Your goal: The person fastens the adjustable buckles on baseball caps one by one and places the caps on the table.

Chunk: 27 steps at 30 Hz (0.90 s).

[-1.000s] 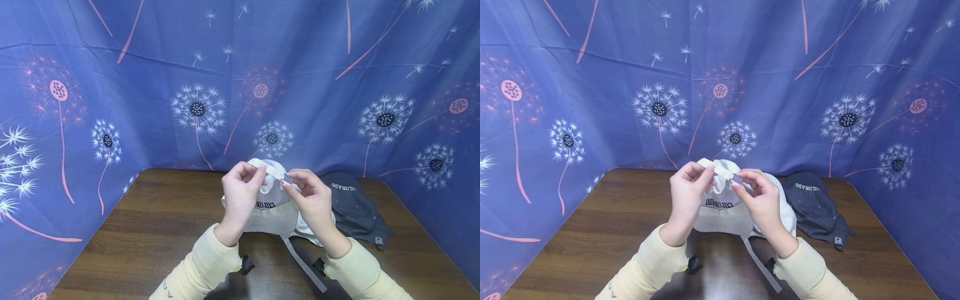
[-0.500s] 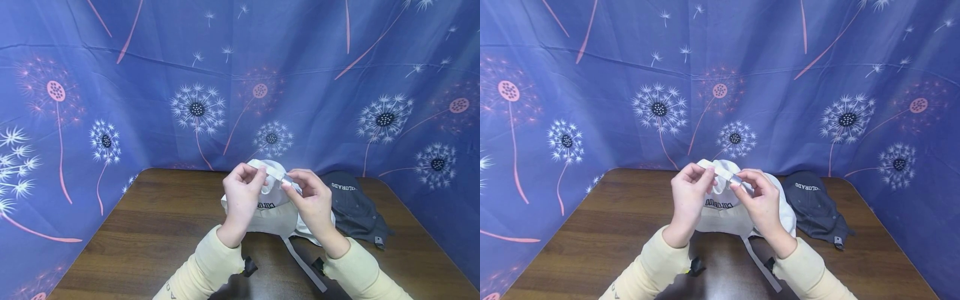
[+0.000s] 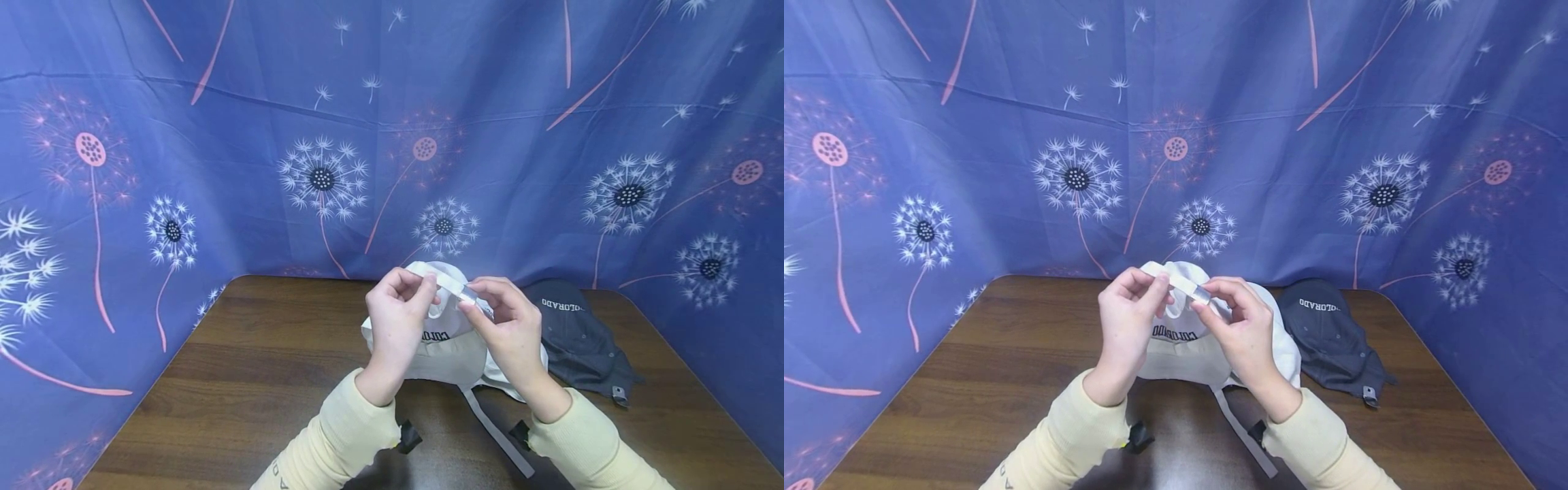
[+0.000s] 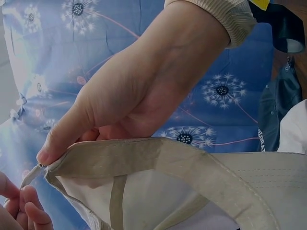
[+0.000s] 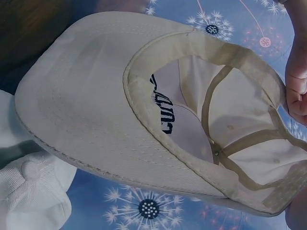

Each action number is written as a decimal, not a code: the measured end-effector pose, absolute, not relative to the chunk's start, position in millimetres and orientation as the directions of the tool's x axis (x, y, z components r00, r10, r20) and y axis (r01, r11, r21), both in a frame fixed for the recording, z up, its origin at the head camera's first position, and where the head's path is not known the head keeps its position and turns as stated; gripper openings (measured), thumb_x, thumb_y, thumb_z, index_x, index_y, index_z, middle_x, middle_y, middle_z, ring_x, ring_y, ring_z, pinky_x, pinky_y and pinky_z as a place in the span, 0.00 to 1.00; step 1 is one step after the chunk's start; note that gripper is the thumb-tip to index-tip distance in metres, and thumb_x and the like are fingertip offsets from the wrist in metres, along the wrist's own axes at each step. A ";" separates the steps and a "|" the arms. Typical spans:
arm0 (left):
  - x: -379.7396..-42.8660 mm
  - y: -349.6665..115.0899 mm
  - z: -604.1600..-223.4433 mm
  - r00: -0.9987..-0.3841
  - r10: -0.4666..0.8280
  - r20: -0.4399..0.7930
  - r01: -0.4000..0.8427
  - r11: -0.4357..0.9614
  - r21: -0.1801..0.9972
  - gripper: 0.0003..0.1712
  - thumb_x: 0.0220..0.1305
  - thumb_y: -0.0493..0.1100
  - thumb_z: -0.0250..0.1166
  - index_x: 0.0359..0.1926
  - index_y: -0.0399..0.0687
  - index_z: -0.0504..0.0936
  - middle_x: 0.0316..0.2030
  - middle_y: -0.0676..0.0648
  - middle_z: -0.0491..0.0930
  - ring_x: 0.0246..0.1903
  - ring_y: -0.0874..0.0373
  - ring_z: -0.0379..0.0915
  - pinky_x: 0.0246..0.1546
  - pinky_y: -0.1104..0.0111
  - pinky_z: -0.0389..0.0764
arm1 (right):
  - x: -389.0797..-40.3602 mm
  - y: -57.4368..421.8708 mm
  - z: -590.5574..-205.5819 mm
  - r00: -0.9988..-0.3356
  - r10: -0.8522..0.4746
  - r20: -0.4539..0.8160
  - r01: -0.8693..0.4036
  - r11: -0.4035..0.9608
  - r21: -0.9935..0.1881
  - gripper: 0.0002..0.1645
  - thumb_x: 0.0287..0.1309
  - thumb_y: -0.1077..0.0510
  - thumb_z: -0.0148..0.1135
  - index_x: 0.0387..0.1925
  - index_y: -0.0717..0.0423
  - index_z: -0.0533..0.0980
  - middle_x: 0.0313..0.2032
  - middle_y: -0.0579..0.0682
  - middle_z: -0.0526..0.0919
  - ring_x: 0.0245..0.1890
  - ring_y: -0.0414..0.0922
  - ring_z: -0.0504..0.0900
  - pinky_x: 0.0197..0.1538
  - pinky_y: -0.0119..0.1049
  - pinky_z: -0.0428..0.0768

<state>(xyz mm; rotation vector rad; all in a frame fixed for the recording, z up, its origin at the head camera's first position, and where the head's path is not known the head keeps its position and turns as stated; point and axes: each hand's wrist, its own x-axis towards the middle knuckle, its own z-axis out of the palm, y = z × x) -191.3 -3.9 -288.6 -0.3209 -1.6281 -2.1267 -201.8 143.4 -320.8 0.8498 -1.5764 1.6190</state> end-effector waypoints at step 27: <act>-186.7 -2.7 -287.1 -0.878 -0.177 0.444 0.475 -0.217 0.853 0.08 0.57 0.34 0.65 0.26 0.32 0.76 0.20 0.34 0.80 0.18 0.62 0.77 0.16 0.77 0.69 | -196.5 145.8 -311.9 -0.529 -0.002 0.848 -0.845 -0.086 -0.528 0.16 0.44 0.82 0.60 0.38 0.71 0.77 0.38 0.56 0.79 0.42 0.45 0.78 0.53 0.33 0.77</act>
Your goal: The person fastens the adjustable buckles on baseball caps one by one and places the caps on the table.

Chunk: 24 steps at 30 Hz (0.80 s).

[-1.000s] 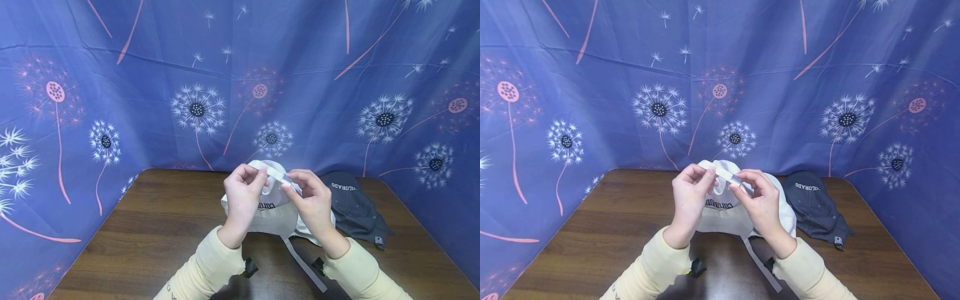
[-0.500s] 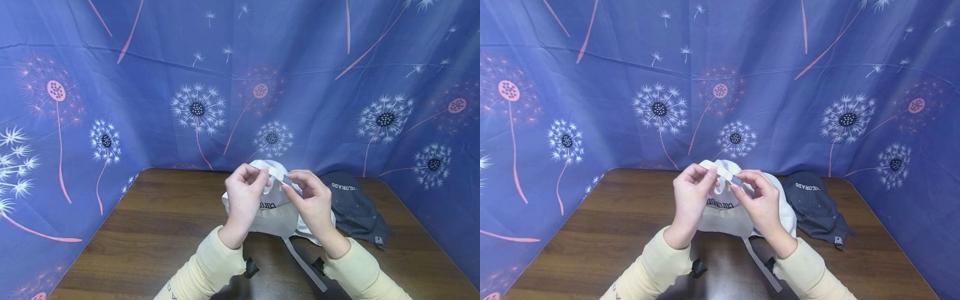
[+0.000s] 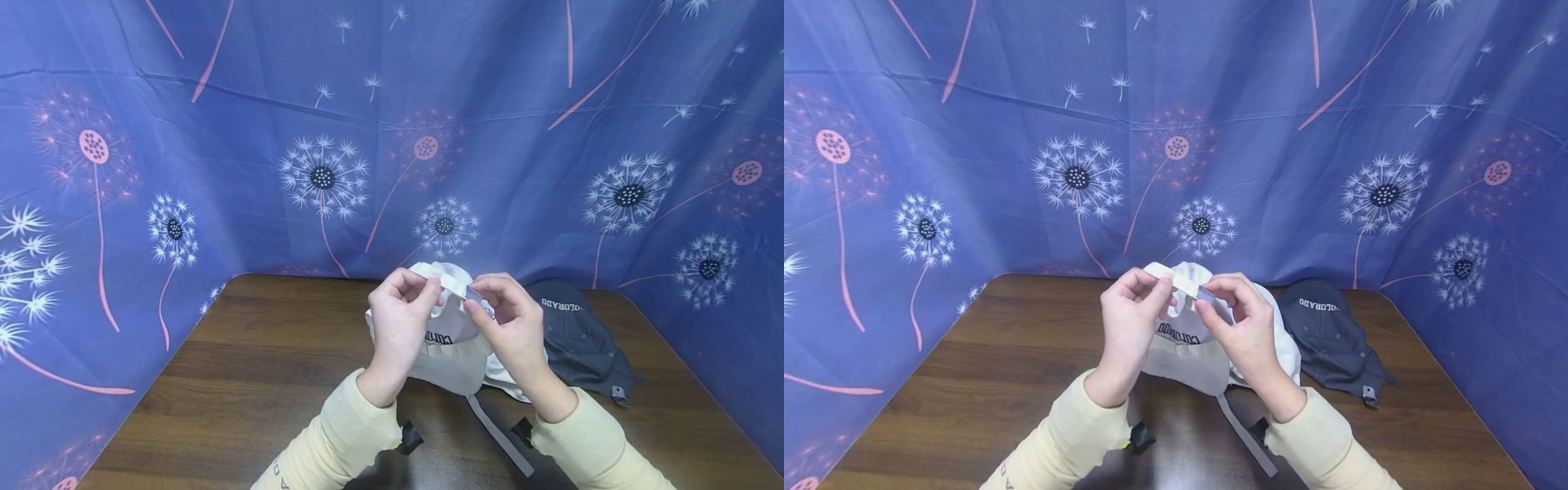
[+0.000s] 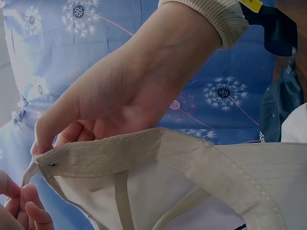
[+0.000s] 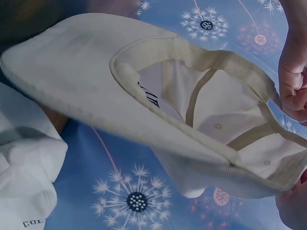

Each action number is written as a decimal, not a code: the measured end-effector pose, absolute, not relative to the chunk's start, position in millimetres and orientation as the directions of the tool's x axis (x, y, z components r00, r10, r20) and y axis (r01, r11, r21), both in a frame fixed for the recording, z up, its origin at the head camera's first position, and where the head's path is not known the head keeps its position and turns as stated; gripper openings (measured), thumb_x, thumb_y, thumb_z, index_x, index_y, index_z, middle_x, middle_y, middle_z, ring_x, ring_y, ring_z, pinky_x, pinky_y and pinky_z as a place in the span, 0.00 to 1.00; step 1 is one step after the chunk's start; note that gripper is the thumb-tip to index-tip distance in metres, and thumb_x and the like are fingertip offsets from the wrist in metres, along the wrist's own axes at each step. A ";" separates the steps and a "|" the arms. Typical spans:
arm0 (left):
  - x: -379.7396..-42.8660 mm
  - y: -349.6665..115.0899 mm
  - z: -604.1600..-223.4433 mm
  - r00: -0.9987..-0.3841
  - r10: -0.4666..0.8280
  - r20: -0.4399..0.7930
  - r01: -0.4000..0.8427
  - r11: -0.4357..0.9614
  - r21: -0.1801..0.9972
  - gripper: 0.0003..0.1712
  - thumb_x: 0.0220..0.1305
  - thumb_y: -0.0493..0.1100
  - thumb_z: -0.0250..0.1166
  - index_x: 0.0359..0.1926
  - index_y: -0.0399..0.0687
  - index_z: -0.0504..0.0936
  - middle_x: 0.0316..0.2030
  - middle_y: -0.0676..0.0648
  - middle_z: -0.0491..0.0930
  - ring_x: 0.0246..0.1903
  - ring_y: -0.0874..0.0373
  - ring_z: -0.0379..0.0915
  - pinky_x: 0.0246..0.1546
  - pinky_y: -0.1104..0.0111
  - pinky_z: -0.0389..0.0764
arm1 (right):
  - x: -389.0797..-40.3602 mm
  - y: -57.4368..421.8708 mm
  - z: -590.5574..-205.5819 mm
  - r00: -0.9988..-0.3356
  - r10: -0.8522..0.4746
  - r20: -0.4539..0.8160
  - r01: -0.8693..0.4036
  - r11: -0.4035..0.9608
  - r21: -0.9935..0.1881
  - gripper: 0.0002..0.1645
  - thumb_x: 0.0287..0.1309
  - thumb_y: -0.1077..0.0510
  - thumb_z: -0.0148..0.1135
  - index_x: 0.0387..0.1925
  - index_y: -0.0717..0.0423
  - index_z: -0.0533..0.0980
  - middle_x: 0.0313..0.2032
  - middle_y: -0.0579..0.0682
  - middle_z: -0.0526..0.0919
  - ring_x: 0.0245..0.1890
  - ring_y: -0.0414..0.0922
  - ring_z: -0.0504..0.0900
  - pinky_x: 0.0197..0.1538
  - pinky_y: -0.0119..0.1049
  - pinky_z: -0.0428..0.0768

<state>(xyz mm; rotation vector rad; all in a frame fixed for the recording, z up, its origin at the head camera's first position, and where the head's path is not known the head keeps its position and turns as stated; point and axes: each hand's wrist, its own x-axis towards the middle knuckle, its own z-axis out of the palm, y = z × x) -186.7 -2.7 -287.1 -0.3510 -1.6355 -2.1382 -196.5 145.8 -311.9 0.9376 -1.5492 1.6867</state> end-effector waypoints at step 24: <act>-181.3 0.3 -286.0 -0.906 -0.098 0.411 0.422 -0.274 0.865 0.09 0.56 0.37 0.67 0.30 0.32 0.80 0.17 0.50 0.77 0.16 0.64 0.71 0.17 0.75 0.70 | -196.4 143.7 -309.4 -0.546 -0.037 0.837 -0.837 0.015 -0.546 0.15 0.43 0.81 0.63 0.37 0.74 0.76 0.35 0.65 0.76 0.41 0.46 0.78 0.52 0.32 0.77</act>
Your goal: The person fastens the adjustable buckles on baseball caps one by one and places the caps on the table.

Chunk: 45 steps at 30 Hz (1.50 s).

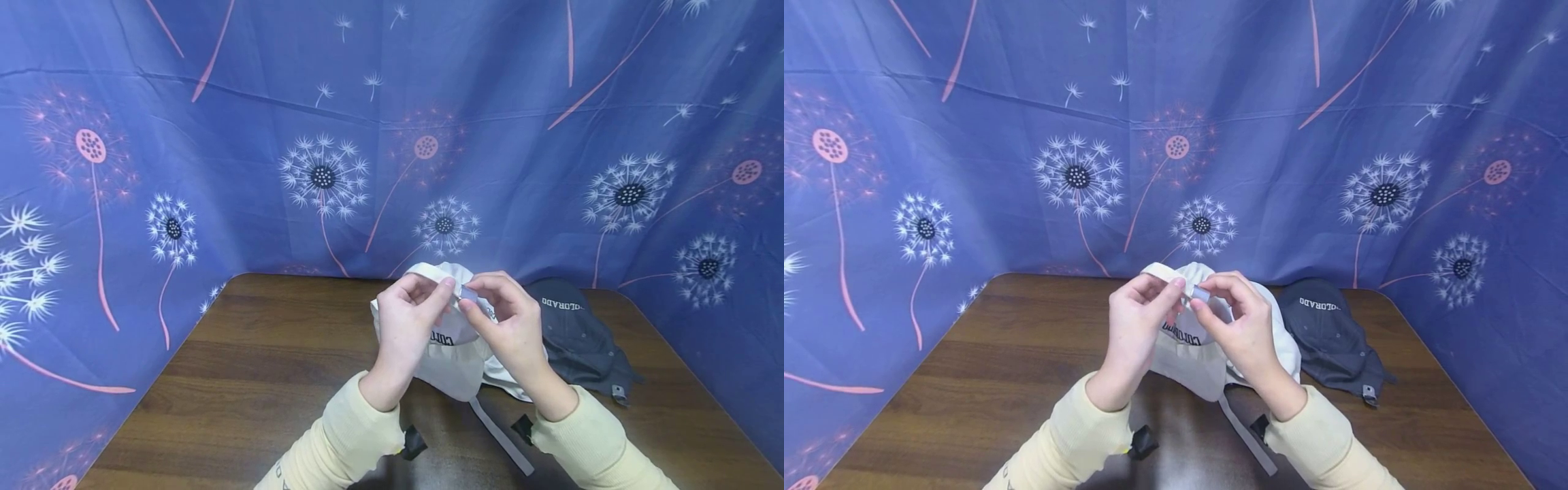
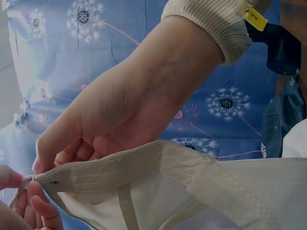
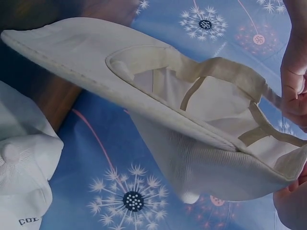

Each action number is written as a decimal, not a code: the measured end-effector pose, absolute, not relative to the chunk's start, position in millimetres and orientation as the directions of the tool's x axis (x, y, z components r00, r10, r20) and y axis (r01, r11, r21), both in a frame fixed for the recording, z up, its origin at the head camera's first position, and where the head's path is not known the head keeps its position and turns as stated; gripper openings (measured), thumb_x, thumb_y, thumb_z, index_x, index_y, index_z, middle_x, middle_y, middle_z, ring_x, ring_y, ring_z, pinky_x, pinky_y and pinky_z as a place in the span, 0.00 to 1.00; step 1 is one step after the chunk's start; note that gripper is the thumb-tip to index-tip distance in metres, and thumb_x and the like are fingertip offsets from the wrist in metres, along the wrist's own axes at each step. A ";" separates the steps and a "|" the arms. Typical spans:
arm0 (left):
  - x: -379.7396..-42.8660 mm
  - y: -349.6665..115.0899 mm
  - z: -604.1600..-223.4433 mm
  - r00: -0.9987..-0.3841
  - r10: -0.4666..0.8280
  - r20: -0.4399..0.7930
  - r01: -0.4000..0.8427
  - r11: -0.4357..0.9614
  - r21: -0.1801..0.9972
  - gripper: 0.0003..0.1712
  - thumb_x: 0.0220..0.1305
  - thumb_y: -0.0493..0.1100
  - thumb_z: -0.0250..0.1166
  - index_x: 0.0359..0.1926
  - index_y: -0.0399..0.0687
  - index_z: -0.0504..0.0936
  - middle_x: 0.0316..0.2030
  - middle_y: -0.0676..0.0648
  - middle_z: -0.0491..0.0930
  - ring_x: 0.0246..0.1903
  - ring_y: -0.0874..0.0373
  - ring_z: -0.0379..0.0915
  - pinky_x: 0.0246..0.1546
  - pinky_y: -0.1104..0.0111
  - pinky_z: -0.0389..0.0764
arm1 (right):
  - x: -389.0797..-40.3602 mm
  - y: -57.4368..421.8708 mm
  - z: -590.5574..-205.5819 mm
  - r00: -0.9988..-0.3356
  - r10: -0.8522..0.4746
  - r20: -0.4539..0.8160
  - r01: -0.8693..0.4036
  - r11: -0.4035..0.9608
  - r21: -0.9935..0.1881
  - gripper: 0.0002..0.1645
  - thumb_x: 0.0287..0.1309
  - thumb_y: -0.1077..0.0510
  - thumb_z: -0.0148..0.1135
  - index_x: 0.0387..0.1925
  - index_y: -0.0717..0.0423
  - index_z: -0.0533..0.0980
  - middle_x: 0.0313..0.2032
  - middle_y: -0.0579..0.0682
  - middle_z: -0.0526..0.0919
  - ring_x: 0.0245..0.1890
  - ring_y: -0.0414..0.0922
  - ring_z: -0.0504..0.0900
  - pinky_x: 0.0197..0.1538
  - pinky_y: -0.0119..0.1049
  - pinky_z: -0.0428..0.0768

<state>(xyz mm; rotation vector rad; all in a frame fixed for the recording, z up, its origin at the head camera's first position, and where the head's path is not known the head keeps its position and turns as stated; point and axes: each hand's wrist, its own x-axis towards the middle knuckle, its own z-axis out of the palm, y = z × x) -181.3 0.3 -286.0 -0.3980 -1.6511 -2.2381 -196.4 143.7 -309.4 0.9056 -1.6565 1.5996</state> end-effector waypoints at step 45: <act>-182.2 7.9 -295.4 -0.942 -0.074 0.327 0.331 -0.356 0.874 0.13 0.60 0.35 0.63 0.25 0.27 0.74 0.12 0.51 0.69 0.12 0.64 0.64 0.15 0.75 0.69 | -195.3 143.6 -309.7 -0.536 -0.032 0.844 -0.844 0.016 -0.536 0.15 0.43 0.80 0.64 0.37 0.73 0.77 0.35 0.60 0.79 0.41 0.46 0.78 0.50 0.34 0.78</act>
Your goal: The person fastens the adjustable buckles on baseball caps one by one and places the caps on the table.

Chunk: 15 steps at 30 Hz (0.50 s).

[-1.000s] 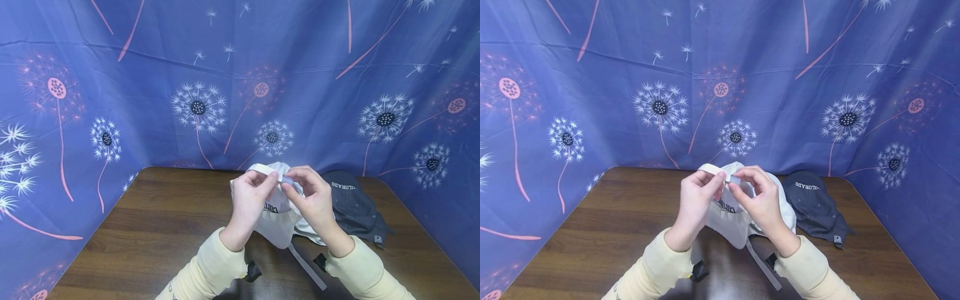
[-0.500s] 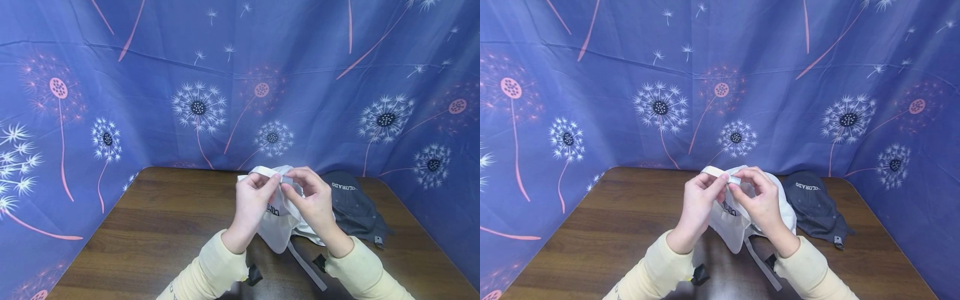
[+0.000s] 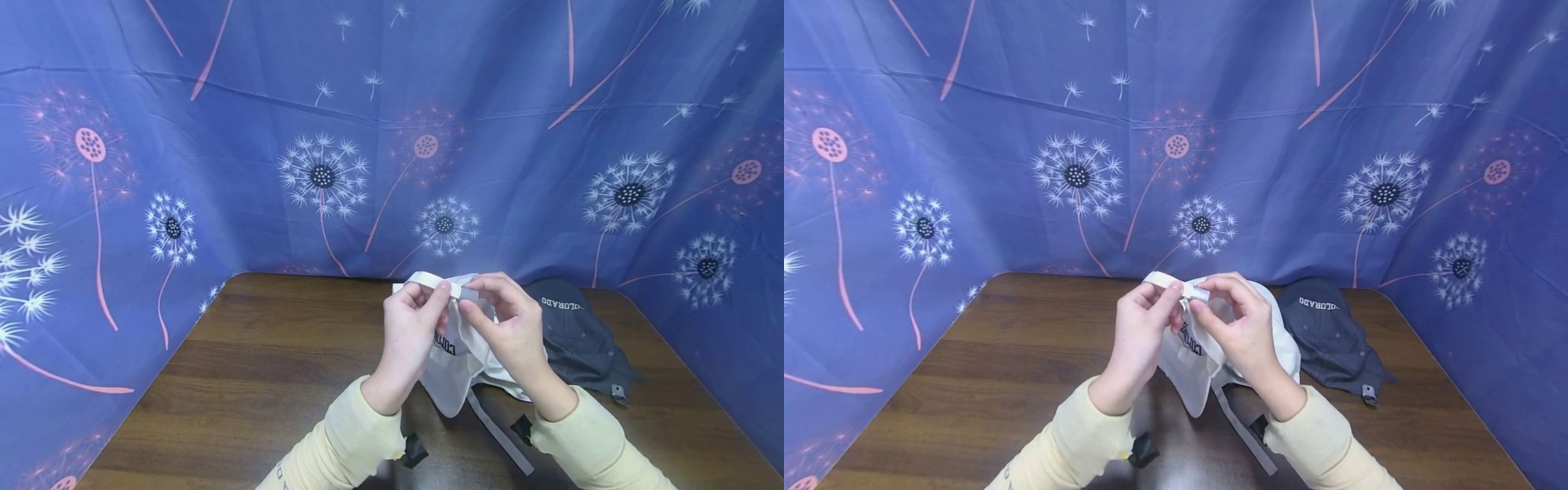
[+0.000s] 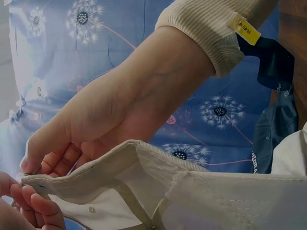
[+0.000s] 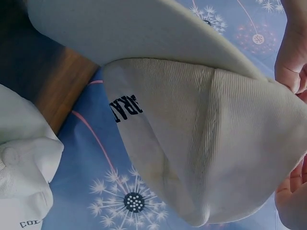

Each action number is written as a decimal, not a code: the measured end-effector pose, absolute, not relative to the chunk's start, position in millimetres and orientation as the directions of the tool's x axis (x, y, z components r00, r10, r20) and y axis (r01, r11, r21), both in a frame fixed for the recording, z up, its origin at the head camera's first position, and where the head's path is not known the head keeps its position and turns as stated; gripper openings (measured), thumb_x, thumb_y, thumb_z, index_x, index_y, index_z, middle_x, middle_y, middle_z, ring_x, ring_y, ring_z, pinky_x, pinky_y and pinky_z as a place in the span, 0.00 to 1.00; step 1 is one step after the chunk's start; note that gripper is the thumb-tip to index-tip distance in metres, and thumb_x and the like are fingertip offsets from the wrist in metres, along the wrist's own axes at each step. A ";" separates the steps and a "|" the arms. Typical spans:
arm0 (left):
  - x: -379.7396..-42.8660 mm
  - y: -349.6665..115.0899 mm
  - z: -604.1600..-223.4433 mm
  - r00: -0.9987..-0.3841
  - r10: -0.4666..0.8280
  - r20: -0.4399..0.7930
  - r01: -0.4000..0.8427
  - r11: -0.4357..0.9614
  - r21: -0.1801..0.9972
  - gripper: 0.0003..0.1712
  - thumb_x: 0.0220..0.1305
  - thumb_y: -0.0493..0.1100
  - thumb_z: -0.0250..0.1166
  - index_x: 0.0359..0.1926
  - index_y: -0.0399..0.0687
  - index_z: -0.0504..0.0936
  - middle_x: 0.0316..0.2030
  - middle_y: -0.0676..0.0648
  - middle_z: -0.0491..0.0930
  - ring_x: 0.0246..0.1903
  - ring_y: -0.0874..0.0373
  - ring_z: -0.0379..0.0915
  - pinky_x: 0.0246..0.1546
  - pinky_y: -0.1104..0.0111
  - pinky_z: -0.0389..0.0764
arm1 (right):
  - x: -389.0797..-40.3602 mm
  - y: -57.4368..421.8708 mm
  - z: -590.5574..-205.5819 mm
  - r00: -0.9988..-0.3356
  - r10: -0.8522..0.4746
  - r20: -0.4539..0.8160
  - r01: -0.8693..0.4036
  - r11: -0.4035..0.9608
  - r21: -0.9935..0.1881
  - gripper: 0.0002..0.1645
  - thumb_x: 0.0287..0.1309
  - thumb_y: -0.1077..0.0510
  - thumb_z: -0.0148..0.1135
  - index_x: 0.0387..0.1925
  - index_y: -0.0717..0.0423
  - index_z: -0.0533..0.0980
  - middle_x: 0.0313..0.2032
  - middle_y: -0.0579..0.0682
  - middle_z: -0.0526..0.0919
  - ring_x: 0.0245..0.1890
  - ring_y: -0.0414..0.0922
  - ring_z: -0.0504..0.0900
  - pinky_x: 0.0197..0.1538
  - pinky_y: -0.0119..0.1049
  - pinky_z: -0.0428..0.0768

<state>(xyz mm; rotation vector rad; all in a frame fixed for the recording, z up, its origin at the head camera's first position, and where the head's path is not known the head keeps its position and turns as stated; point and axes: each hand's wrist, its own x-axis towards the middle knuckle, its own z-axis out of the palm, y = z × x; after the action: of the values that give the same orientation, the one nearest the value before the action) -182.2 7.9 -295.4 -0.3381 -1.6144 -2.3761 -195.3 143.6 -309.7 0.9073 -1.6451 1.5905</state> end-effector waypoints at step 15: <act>-180.8 4.9 -301.2 -0.935 -0.010 0.354 0.338 -0.325 0.883 0.14 0.61 0.38 0.63 0.25 0.29 0.73 0.12 0.50 0.68 0.13 0.62 0.62 0.16 0.74 0.65 | -196.4 140.9 -310.0 -0.536 -0.036 0.843 -0.843 0.063 -0.534 0.13 0.44 0.79 0.65 0.35 0.76 0.76 0.35 0.51 0.81 0.38 0.42 0.79 0.47 0.29 0.78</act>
<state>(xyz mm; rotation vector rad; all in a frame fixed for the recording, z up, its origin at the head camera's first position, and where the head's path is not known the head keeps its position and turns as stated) -180.8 4.9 -301.2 -0.4221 -1.6791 -2.3561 -196.4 140.9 -310.0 0.8875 -1.6788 1.5444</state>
